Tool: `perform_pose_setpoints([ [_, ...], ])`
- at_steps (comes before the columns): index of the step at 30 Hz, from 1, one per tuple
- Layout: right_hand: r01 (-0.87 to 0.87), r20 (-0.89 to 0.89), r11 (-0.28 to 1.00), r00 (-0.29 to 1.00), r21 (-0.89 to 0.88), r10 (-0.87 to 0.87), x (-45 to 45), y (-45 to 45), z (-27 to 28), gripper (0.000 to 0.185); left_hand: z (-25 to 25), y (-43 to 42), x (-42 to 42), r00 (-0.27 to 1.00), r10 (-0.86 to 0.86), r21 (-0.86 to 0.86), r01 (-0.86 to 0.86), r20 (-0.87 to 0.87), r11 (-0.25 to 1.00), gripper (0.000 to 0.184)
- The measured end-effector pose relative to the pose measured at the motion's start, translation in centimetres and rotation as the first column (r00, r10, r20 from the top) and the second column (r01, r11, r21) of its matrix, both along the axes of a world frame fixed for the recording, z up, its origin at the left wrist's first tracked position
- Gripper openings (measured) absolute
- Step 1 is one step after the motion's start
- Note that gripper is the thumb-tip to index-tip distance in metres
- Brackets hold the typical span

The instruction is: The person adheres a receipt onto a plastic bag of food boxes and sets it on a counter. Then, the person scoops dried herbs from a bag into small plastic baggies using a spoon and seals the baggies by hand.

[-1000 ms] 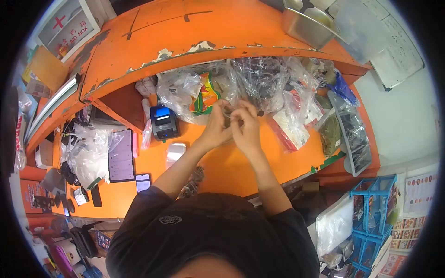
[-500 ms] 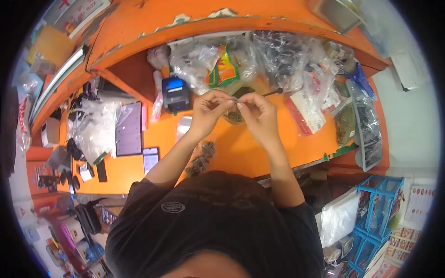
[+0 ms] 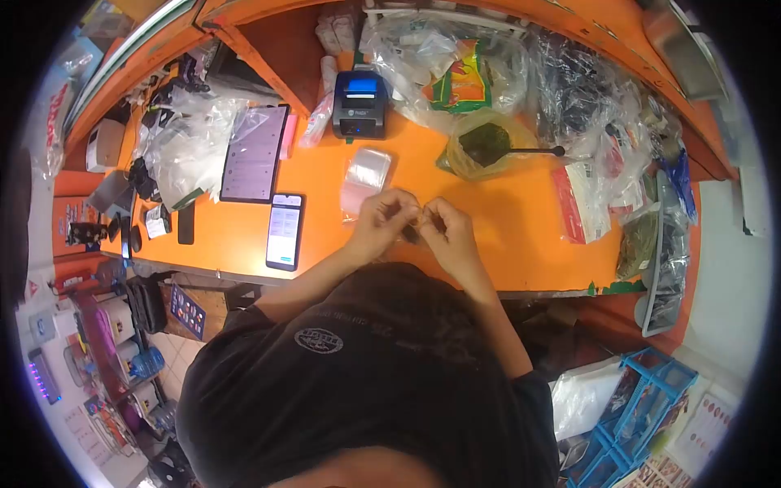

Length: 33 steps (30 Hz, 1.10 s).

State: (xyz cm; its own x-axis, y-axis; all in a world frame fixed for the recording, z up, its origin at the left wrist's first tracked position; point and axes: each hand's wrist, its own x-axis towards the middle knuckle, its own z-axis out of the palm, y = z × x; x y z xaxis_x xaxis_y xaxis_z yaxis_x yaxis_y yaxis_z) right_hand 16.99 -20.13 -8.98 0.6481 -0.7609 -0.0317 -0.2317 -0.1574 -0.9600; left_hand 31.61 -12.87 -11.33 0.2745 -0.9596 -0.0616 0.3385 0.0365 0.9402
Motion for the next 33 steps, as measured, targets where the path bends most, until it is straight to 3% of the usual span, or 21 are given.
perform_pose_setpoints([
  [2, -0.012, 0.029, 0.997, 1.0, 0.072, 0.009, 0.0, 0.3, -0.3, 0.005, 0.4, 0.6, 2.1, 0.997, 0.072, 0.014, -0.073, 0.005, 0.997, 0.01],
  [5, -0.024, 0.023, 0.987, 1.0, 0.158, 0.02, -1.8, -0.3, -2.2, 0.004, 0.0, 1.4, 6.7, 1.0, -0.011, 0.074, 0.01, 0.014, 0.997, 0.006],
  [8, -0.041, -0.049, 0.981, 0.998, 0.19, 0.051, -3.3, -1.2, -4.5, 0.003, -2.8, 2.2, 8.4, 0.974, -0.186, 0.189, 0.16, 0.13, 0.969, 0.007],
  [9, -0.05, -0.06, 0.983, 0.996, 0.176, 0.061, -3.2, -1.3, -4.6, 0.002, -3.4, 2.1, 8.4, 0.917, -0.135, 0.183, 0.069, 0.376, 0.981, 0.007],
  [11, -0.041, -0.088, 0.989, 0.995, 0.142, 0.054, -2.7, -1.4, -4.5, 0.002, -4.6, 1.3, 8.5, 0.623, -0.022, 0.1, -0.09, 0.782, 0.991, 0.009],
  [12, -0.024, -0.105, 0.992, 0.994, 0.123, 0.037, -2.2, -1.3, -4.2, 0.003, -7.2, 0.3, 9.0, 0.534, 0.132, -0.002, -0.237, 0.835, 0.972, 0.011],
  [15, -0.001, -0.132, 0.998, 0.991, 0.064, 0.01, -1.9, -1.0, -4.4, 0.005, -10.0, -1.5, 11.0, 0.284, 0.116, -0.063, -0.189, 0.952, 0.98, 0.011],
  [16, 0.003, -0.135, 0.999, 0.991, 0.042, 0.002, -1.9, -1.1, -4.5, 0.005, -11.3, -1.8, 11.4, 0.268, 0.161, -0.118, -0.169, 0.95, 0.978, 0.01],
  [19, 0.025, -0.178, 0.998, 0.984, 0.052, -0.016, -2.4, -1.3, -4.2, 0.008, -10.1, -1.9, 11.5, 0.255, 0.176, -0.135, -0.169, 0.951, 0.976, 0.009],
  [22, 0.065, -0.175, 0.996, 0.983, 0.063, -0.053, -2.8, -1.5, -4.3, 0.009, -8.5, -1.9, 11.3, 0.382, 0.25, -0.151, -0.271, 0.89, 0.951, 0.008],
  [25, 0.068, -0.108, 0.995, 0.992, 0.075, -0.06, -2.0, -1.5, -4.0, 0.009, -3.6, -2.4, 8.5, 0.662, 0.354, -0.083, -0.405, 0.66, 0.911, 0.01],
  [26, 0.083, -0.012, 0.987, 0.997, 0.135, -0.082, -1.1, -1.2, -3.3, 0.009, -3.2, -2.9, 7.3, 0.746, 0.391, -0.076, -0.419, 0.54, 0.905, 0.015],
  [29, 0.094, 0.228, 0.947, 0.959, 0.307, -0.169, 1.8, -0.7, -1.3, 0.01, -0.4, -3.7, 3.3, 0.786, 0.424, -0.176, -0.387, 0.45, 0.905, 0.02],
  [30, 0.09, 0.275, 0.927, 0.941, 0.365, -0.2, 2.3, -0.8, -1.4, 0.01, 0.7, -3.7, 2.4, 0.703, 0.427, -0.231, -0.361, 0.569, 0.903, 0.024],
  [31, 0.081, 0.319, 0.903, 0.919, 0.422, -0.231, 2.5, -0.9, -1.5, 0.011, 1.1, -3.8, 1.7, 0.713, 0.421, -0.232, -0.353, 0.56, 0.906, 0.024],
  [33, 0.11, 0.277, 0.908, 0.931, 0.405, -0.237, 2.4, -1.3, -1.3, 0.01, 1.5, -3.9, 0.7, 0.733, 0.411, -0.229, -0.342, 0.542, 0.911, 0.024],
])
